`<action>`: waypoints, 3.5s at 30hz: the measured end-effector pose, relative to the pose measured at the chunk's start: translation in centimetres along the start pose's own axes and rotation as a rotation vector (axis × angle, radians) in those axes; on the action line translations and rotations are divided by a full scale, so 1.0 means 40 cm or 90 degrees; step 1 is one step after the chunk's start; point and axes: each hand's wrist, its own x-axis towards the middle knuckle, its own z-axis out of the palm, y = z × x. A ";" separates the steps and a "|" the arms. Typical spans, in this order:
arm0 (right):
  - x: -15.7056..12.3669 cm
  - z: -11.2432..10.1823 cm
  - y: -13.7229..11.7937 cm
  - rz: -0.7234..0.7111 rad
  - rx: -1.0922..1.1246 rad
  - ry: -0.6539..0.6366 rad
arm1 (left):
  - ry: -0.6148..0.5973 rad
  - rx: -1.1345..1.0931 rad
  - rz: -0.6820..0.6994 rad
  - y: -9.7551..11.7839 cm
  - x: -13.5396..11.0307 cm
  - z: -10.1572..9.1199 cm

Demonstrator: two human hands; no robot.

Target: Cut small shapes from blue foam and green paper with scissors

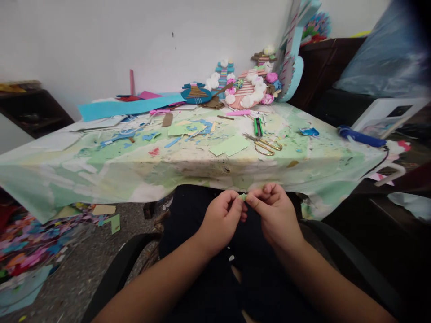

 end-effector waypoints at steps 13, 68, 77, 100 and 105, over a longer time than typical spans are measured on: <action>-0.004 0.027 0.017 0.120 0.163 0.042 | 0.027 -0.143 0.006 -0.018 0.014 -0.005; 0.012 0.001 -0.018 -0.122 -0.682 -0.198 | 0.210 -0.417 0.069 0.054 0.021 -0.049; 0.007 -0.007 -0.024 -0.128 -0.733 -0.199 | 0.191 -0.365 0.066 0.048 0.019 -0.045; 0.017 -0.021 -0.020 -0.061 -0.590 -0.114 | 0.143 -0.347 -0.004 0.056 0.023 -0.053; 0.023 -0.003 -0.018 0.017 -0.321 -0.114 | 0.120 -0.342 -0.028 0.043 0.027 -0.049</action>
